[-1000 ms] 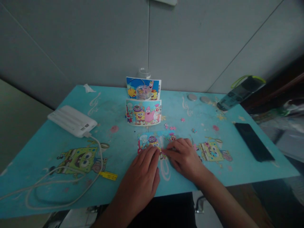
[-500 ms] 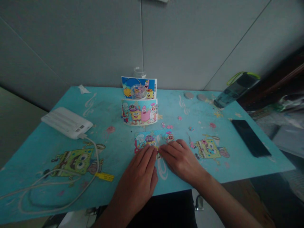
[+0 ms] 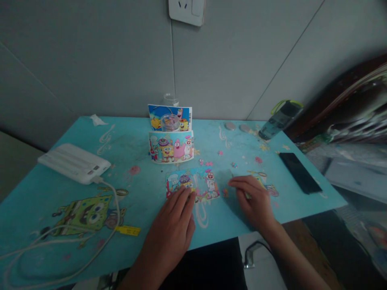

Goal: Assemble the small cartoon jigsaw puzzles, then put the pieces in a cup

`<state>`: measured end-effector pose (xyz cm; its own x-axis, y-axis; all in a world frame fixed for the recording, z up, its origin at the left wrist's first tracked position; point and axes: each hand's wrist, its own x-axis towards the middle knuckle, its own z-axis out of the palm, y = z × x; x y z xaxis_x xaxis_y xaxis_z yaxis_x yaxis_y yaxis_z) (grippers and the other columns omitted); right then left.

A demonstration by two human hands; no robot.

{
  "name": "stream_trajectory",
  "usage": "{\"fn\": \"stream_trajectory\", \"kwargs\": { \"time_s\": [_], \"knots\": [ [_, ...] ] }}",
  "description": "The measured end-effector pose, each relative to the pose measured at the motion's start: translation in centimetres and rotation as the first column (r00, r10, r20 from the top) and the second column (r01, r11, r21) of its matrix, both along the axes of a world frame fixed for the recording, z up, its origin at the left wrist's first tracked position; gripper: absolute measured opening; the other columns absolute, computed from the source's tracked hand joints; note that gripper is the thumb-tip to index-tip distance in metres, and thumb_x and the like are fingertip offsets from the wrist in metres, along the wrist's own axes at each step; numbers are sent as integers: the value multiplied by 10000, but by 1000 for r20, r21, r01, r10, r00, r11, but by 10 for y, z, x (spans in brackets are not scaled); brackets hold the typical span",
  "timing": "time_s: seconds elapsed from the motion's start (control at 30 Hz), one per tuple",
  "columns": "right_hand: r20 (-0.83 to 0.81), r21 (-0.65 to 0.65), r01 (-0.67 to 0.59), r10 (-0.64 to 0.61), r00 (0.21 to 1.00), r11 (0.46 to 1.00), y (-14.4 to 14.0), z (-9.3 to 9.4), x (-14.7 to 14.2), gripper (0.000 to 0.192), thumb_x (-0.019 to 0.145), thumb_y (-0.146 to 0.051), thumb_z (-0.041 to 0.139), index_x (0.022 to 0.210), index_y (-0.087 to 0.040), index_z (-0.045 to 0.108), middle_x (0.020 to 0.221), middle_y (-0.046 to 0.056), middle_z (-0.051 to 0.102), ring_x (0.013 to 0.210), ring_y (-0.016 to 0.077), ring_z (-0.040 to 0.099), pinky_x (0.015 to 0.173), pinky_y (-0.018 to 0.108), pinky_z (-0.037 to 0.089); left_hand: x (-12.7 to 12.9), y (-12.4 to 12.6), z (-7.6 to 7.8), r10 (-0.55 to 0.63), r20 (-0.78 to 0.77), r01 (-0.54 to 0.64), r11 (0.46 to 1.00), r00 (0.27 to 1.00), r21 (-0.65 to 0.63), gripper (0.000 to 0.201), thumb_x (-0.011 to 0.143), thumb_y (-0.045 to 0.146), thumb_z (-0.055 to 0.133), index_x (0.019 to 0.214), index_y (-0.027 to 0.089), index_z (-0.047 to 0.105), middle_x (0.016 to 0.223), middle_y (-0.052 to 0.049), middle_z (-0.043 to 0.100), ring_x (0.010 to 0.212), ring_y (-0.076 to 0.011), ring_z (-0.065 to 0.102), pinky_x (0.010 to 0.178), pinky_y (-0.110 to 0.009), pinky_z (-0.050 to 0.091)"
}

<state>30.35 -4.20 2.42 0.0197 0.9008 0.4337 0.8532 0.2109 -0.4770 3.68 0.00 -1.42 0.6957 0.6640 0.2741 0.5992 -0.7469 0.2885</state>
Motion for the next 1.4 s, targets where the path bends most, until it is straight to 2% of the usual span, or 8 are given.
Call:
{"fn": "stream_trajectory", "kwargs": {
  "time_s": [0.13, 0.27, 0.47, 0.67, 0.87, 1.07, 1.2, 1.4],
  "knots": [
    [-26, -130, 103, -107, 994, 986, -35, -4, 28, 214, 938, -173, 548, 1005, -239, 741, 1038, 71, 717, 989, 231, 667, 899, 407, 527, 0, -1, 1, 3, 40, -2, 1000, 999, -28, 585, 927, 152, 467, 1506, 177, 388, 1538, -119, 429, 1441, -310, 371, 1166, -559, 383],
    [-9, -294, 93, -100, 995, 951, -51, -7, 24, 231, 965, -257, 560, 1136, -260, 715, 1099, 76, 692, 1027, 231, 655, 907, 404, 537, 1, -1, 3, 16, 38, -14, 999, 999, -43, 549, 952, 185, 468, 1497, 181, 405, 1546, -109, 418, 1448, -296, 361, 1182, -537, 372],
    [10, -325, 107, -110, 994, 940, -19, -5, 2, 278, 942, -359, 630, 1187, -256, 711, 1095, 93, 681, 1039, 248, 645, 930, 418, 523, 0, -1, 2, 22, 9, -21, 999, 1000, -24, 558, 950, 191, 477, 1501, 167, 398, 1546, -116, 413, 1445, -294, 364, 1168, -531, 396],
    [-37, -328, 55, -71, 997, 943, -3, -8, 6, 188, 905, -349, 670, 1039, -245, 751, 1014, 94, 689, 979, 251, 656, 879, 422, 525, 0, -1, 5, 18, 8, -18, 1000, 1000, -14, 555, 942, 174, 482, 1491, 157, 408, 1541, -128, 420, 1437, -304, 376, 1146, -538, 420],
    [-196, -393, 14, -98, 976, 920, -3, -2, 1, 139, 905, -346, 669, 957, -234, 734, 931, 49, 727, 842, 212, 668, 757, 362, 526, 1, -1, 8, 23, 11, -22, 999, 1000, -41, 539, 948, 177, 478, 1483, 161, 418, 1535, -132, 424, 1435, -304, 376, 1162, -546, 393],
    [-377, -408, -67, -102, 921, 910, 21, 12, -23, 172, 903, -357, 680, 985, -226, 755, 904, 31, 756, 796, 184, 673, 741, 317, 527, 1, -2, 12, 30, 12, -29, 998, 999, -50, 530, 956, 175, 477, 1482, 166, 418, 1527, -132, 432, 1435, -306, 376, 1171, -542, 383],
    [-353, -375, -100, -42, 935, 922, 38, 15, -33, 233, 923, -340, 653, 1108, -240, 753, 929, 37, 759, 774, 175, 661, 713, 312, 525, 1, -3, 13, 31, 15, -30, 998, 999, -50, 521, 955, 175, 473, 1474, 168, 426, 1531, -131, 430, 1433, -305, 384, 1164, -537, 396],
    [-302, -355, -163, 52, 952, 920, 56, 17, -39, 190, 930, -319, 634, 1040, -233, 763, 892, 31, 756, 725, 162, 651, 683, 297, 524, 1, -4, 12, 33, 49, -31, 998, 998, -50, 520, 948, 172, 492, 1465, 166, 432, 1530, -131, 435, 1440, -303, 379, 1166, -532, 398]
  ]
}}
